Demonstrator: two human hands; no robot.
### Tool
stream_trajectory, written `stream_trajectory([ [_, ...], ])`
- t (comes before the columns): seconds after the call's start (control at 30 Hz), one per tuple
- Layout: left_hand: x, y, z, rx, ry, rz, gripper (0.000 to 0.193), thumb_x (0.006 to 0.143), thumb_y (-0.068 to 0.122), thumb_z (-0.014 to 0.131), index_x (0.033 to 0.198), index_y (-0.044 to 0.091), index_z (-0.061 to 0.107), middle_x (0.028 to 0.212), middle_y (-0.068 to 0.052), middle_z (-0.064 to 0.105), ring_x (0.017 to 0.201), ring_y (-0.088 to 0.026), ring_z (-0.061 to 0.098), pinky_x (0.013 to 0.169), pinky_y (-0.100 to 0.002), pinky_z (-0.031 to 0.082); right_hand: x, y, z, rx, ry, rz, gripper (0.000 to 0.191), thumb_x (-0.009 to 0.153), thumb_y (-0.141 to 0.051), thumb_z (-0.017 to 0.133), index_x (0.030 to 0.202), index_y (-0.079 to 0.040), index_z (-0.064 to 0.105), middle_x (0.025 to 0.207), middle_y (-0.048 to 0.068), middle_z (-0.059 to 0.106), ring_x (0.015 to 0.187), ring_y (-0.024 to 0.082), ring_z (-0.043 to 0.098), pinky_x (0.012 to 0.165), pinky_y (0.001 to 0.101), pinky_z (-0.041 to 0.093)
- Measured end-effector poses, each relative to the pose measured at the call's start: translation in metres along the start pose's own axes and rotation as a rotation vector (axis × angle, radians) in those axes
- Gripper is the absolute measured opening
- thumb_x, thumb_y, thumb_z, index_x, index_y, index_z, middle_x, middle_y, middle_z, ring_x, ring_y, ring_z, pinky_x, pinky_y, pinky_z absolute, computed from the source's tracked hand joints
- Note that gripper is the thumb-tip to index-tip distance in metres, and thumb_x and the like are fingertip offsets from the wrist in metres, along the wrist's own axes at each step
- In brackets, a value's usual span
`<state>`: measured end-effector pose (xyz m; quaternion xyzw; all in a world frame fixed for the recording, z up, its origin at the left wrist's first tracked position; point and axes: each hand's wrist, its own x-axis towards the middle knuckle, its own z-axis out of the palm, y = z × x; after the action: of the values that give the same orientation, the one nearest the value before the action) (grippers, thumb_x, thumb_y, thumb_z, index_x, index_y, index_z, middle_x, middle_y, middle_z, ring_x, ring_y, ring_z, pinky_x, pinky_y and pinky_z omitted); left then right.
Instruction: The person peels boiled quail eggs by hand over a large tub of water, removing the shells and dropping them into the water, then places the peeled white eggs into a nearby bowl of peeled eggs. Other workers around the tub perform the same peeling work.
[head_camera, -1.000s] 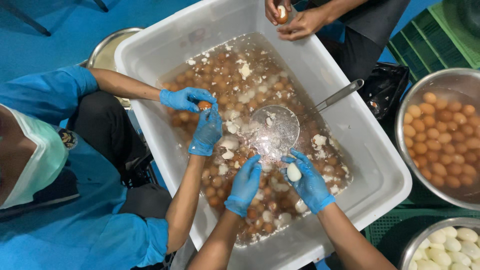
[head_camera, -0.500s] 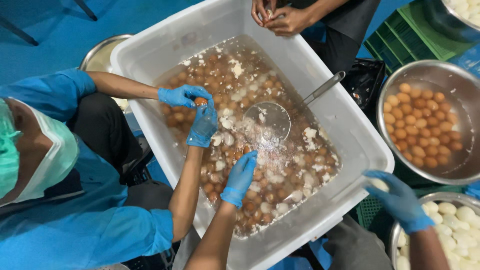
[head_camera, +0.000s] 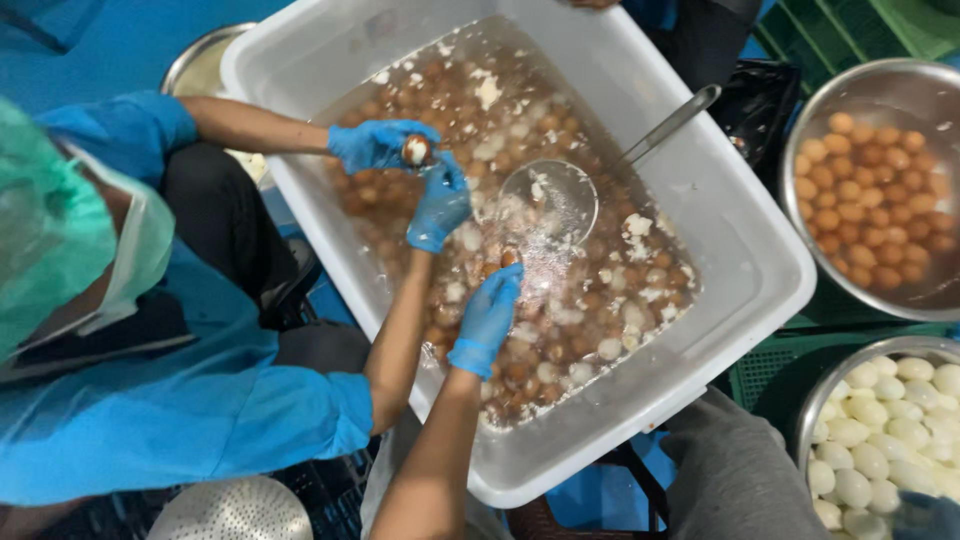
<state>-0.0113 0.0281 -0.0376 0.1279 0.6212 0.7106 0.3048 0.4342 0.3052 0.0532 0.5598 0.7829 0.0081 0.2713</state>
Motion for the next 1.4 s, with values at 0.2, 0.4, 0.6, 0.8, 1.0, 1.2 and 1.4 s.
stream_trajectory([
  [0.2,-0.005,0.016,-0.007,-0.003,-0.005,0.01,0.037,0.104,0.018,0.053,0.137,0.002,0.062,0.136,-0.009,0.067,0.127,-0.017,0.062,0.11,-0.031,0.047,0.004,-0.03,-0.022,0.209,0.184,-0.047,0.038,0.086,-0.019,0.071,0.124,-0.016,0.074,0.119,0.007,0.074,0.105,0.02,0.071,0.096,0.0336,0.056],
  [0.4,-0.005,0.03,-0.005,-0.088,0.021,0.048,0.034,0.104,0.013,0.055,0.134,0.0,0.063,0.136,-0.011,0.066,0.127,-0.017,0.062,0.111,-0.03,0.046,0.018,-0.18,-0.079,0.744,0.218,-0.715,0.037,0.093,-0.012,0.065,0.129,-0.009,0.071,0.131,0.009,0.071,0.11,0.021,0.069,0.096,0.0351,0.054],
  [0.6,-0.009,0.046,-0.009,-0.057,0.05,0.012,0.034,0.104,0.015,0.055,0.134,0.0,0.063,0.133,-0.012,0.069,0.124,-0.017,0.064,0.109,-0.03,0.049,-0.035,-0.408,-0.059,0.042,-0.481,-1.014,0.043,0.086,-0.018,0.069,0.129,-0.023,0.069,0.131,0.002,0.07,0.115,0.022,0.069,0.102,0.0352,0.053],
  [0.8,-0.009,0.053,-0.019,0.058,0.044,0.017,0.036,0.104,0.018,0.054,0.135,0.001,0.063,0.133,-0.01,0.069,0.123,-0.016,0.063,0.106,-0.03,0.048,-0.073,-0.474,-0.003,-0.194,-0.4,-1.399,0.037,0.092,-0.03,0.069,0.127,-0.019,0.072,0.125,0.014,0.072,0.113,0.035,0.068,0.097,0.0447,0.053],
  [1.0,-0.008,0.047,-0.03,-0.037,0.055,0.016,0.034,0.105,0.018,0.056,0.135,0.002,0.063,0.133,-0.009,0.069,0.123,-0.015,0.063,0.107,-0.03,0.049,-0.081,-0.482,0.009,-0.432,-0.31,-1.4,0.04,0.088,-0.027,0.07,0.127,-0.02,0.069,0.121,0.015,0.07,0.109,0.035,0.069,0.093,0.0489,0.053],
  [1.2,-0.014,0.052,-0.034,-0.026,0.067,-0.036,0.034,0.104,0.018,0.054,0.134,0.003,0.064,0.133,-0.005,0.069,0.115,-0.019,0.064,0.101,-0.033,0.051,-0.071,-0.474,-0.011,-0.217,-0.493,-1.396,0.05,0.08,-0.013,0.073,0.129,-0.022,0.069,0.118,0.009,0.074,0.104,0.029,0.071,0.09,0.0424,0.055],
  [1.4,-0.016,0.054,-0.032,0.071,0.047,0.013,0.034,0.105,0.019,0.054,0.134,0.004,0.064,0.132,-0.008,0.071,0.123,-0.017,0.065,0.106,-0.03,0.049,-0.052,-0.446,-0.028,0.087,-0.611,-1.268,0.059,0.073,-0.028,0.087,0.129,-0.023,0.068,0.122,0.002,0.073,0.108,0.019,0.07,0.098,0.0348,0.053],
])
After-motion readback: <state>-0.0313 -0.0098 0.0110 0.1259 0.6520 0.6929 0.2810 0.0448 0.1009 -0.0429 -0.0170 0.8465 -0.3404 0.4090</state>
